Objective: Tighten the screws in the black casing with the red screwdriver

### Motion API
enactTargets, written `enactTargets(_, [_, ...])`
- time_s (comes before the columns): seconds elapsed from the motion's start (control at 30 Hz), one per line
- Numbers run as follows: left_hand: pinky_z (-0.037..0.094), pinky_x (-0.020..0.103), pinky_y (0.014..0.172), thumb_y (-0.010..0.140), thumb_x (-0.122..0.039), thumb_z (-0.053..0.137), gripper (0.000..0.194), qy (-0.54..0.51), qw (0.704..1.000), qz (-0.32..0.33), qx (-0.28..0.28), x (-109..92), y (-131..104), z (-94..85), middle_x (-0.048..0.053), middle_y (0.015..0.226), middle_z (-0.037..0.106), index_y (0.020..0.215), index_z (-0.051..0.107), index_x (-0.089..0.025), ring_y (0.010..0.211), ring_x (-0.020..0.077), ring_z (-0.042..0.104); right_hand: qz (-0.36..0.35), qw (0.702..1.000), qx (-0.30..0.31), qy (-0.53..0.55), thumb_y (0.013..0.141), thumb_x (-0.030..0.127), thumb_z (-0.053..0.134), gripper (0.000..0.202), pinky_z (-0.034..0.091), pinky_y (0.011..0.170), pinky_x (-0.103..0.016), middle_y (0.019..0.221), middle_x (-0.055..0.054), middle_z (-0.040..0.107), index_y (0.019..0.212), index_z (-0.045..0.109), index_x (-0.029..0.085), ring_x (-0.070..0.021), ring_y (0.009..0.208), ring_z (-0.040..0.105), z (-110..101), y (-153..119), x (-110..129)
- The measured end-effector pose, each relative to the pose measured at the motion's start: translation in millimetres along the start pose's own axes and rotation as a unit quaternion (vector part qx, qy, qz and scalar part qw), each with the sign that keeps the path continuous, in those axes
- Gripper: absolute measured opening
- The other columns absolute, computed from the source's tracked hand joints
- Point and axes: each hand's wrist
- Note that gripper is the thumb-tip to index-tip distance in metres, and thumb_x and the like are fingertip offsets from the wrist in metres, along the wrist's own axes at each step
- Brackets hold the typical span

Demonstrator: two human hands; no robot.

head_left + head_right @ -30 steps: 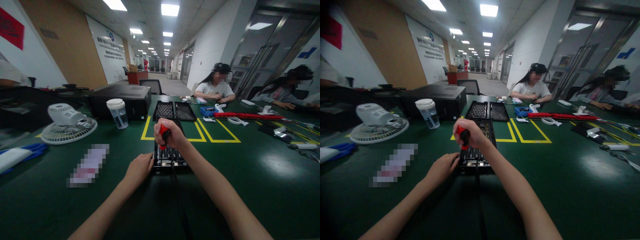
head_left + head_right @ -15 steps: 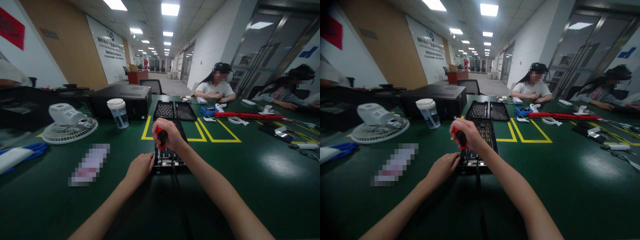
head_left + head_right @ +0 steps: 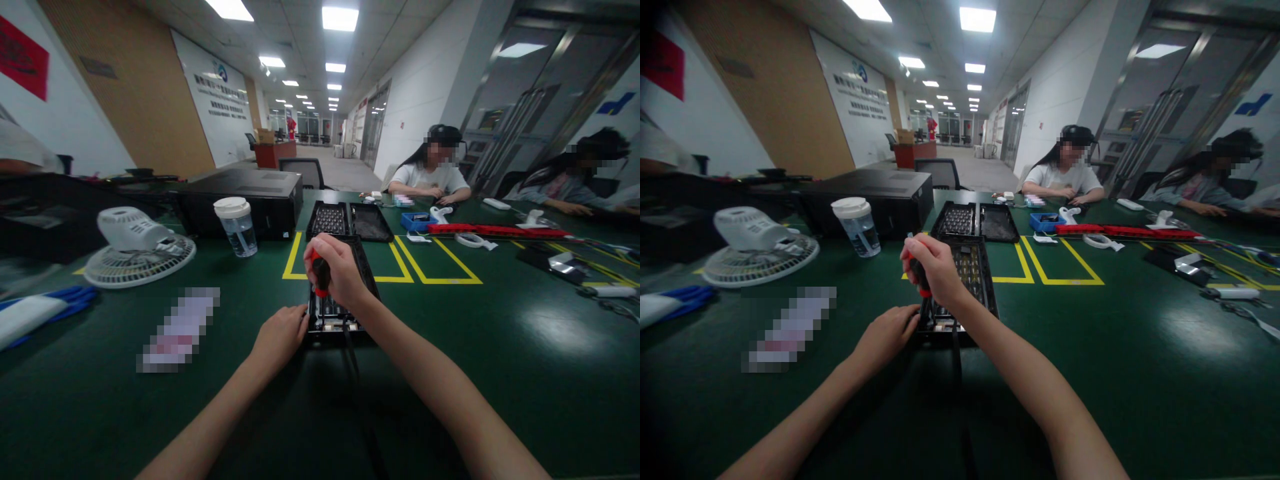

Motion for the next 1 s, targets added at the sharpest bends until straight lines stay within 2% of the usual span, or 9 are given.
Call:
enactTargets(0.33, [0.044, 0.03, 0.075, 0.09, -0.032, 0.031, 0.035, 0.002, 1.0, -0.004, 0.004, -0.2, 0.0, 0.0, 0.007, 0.099, 0.066, 0.113, 0.056, -0.021, 0.09, 0.0193, 0.06, -0.016, 0.996, -0.071, -0.048, 0.083, 0.036, 0.049, 0.026, 0.032, 0.037, -0.015, 0.053, 0.006, 0.047, 0.067, 0.051, 0.016, -0.0033, 0.038, 0.043, 10.3, -2.4, 0.8])
enactTargets(0.53, [0.045, 0.03, 0.077, 0.09, -0.033, 0.032, 0.036, -0.001, 1.0, -0.01, 0.009, -0.7, 0.6, 0.1, 0.007, 0.103, 0.066, 0.114, 0.056, -0.021, 0.093, 0.0196, 0.059, -0.022, 0.991, -0.122, -0.053, 0.082, 0.037, 0.05, 0.025, 0.031, 0.037, -0.015, 0.053, 0.006, 0.047, 0.067, 0.051, 0.017, -0.0032, 0.038, 0.041, 10.2, -1.4, -0.7])
enactTargets(1.0, [0.044, 0.029, 0.081, 0.09, -0.033, 0.031, 0.036, 0.0, 1.0, -0.005, 0.003, 0.4, 1.3, 2.3, 0.008, 0.102, 0.066, 0.113, 0.056, -0.02, 0.094, 0.0189, 0.06, -0.05, 0.975, -0.2, -0.081, 0.082, 0.04, 0.051, 0.025, 0.034, 0.043, -0.017, 0.06, 0.004, 0.048, 0.071, 0.052, 0.018, -0.0043, 0.044, 0.042, 14.4, -5.5, -4.1])
Point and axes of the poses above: each hand's wrist, its own y-axis towards the middle knuckle, its own z-axis out of the palm, x = y × z
